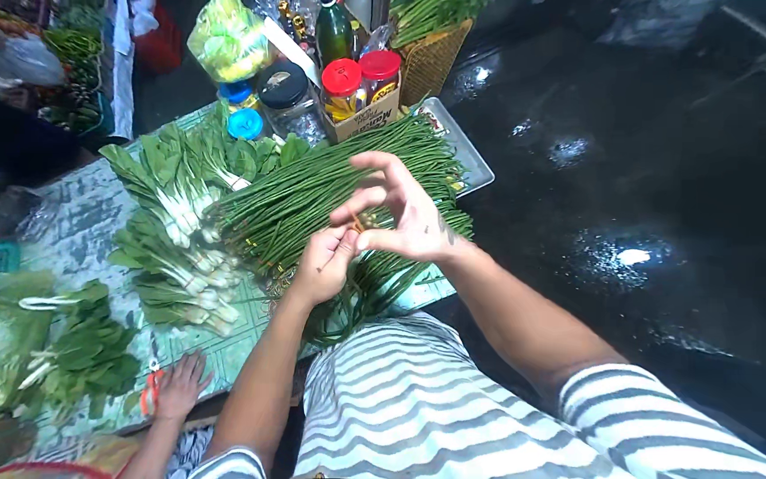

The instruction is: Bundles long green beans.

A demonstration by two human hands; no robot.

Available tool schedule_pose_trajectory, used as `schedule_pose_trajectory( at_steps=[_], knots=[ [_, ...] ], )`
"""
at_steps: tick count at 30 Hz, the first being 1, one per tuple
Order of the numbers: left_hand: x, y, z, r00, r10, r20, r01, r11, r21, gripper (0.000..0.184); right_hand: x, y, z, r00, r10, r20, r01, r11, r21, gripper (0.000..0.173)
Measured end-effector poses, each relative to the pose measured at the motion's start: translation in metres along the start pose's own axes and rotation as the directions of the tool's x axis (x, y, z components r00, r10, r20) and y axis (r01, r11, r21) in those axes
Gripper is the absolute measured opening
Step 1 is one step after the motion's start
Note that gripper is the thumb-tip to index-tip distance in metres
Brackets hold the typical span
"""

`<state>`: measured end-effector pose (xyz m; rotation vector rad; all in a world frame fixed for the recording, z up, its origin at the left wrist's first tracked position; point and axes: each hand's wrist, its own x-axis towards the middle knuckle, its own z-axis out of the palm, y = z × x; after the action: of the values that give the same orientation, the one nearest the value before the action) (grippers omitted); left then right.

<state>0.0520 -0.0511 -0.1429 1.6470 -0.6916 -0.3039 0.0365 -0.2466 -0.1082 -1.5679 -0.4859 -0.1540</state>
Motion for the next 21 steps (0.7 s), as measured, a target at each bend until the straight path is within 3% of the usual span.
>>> schedule_pose_trajectory(
  at_steps=[2,3,4,5,6,7,8,10,11,12,14,15,18,20,21],
  knots=[
    [0.001,0.010,-0.003,1.000,-0.003,-0.027,0.010,0.956,0.294,0.023,0.002,-0.009,-0.004,0.990,-0.125,0.062,0.139,0.891,-0.433,0.074],
    [0.000,0.013,-0.003,0.996,-0.056,-0.069,0.072,0.960,0.269,0.022,-0.004,-0.007,-0.003,0.978,-0.195,0.078,0.208,0.832,-0.514,0.055],
    [0.001,0.013,-0.002,0.983,-0.129,-0.132,0.145,0.983,0.117,0.025,-0.013,0.000,0.000,0.965,-0.251,0.079,0.256,0.828,-0.498,0.036],
    [0.002,0.012,-0.001,0.963,-0.219,-0.158,0.197,0.970,-0.146,0.029,-0.022,0.011,0.004,0.963,-0.261,0.059,0.265,0.895,-0.360,0.022],
    [0.001,0.011,-0.001,0.951,-0.280,-0.133,0.202,0.885,-0.419,0.032,-0.030,0.024,0.010,0.977,-0.214,0.026,0.215,0.972,-0.095,0.017],
    [-0.003,0.008,0.000,0.954,-0.287,-0.089,0.178,0.778,-0.602,0.033,-0.038,0.040,0.017,0.991,-0.135,-0.002,0.131,0.957,0.260,0.016],
    [-0.006,0.004,0.004,0.965,-0.255,-0.058,0.146,0.708,-0.691,0.032,-0.044,0.053,0.023,0.999,-0.053,-0.002,0.044,0.815,0.577,0.018],
    [-0.009,-0.007,0.012,0.984,-0.160,-0.074,0.067,0.728,-0.683,0.027,-0.045,0.065,0.036,0.996,0.088,-0.005,-0.041,0.517,0.855,0.025],
    [-0.011,-0.010,0.014,0.988,-0.115,-0.104,0.031,0.803,-0.595,0.027,-0.044,0.064,0.040,0.989,0.150,-0.017,-0.054,0.462,0.885,0.031],
    [-0.011,-0.012,0.014,0.988,-0.067,-0.137,-0.004,0.887,-0.463,0.026,-0.041,0.061,0.041,0.981,0.193,-0.031,-0.066,0.474,0.878,0.039],
    [-0.010,-0.011,0.011,0.983,0.033,-0.183,-0.054,0.992,-0.114,0.024,-0.034,0.049,0.034,0.978,0.203,-0.051,-0.093,0.639,0.763,0.057],
    [-0.010,-0.009,0.008,0.980,0.077,-0.183,-0.067,0.996,0.063,0.023,-0.030,0.041,0.029,0.980,0.187,-0.067,-0.095,0.737,0.670,0.062],
    [-0.012,0.004,0.002,0.986,0.131,-0.105,-0.060,0.859,0.509,0.025,-0.019,0.020,0.013,0.990,0.105,-0.096,-0.085,0.976,0.201,0.059],
    [-0.013,0.009,0.003,0.994,0.097,-0.051,-0.041,0.758,0.651,0.029,-0.017,0.013,0.007,0.993,0.064,-0.097,-0.069,0.996,-0.051,0.051],
    [-0.014,0.009,0.005,0.996,0.086,-0.039,-0.037,0.737,0.675,0.030,-0.017,0.012,0.005,0.993,0.069,-0.096,-0.076,0.995,-0.070,0.049]
  ],
)
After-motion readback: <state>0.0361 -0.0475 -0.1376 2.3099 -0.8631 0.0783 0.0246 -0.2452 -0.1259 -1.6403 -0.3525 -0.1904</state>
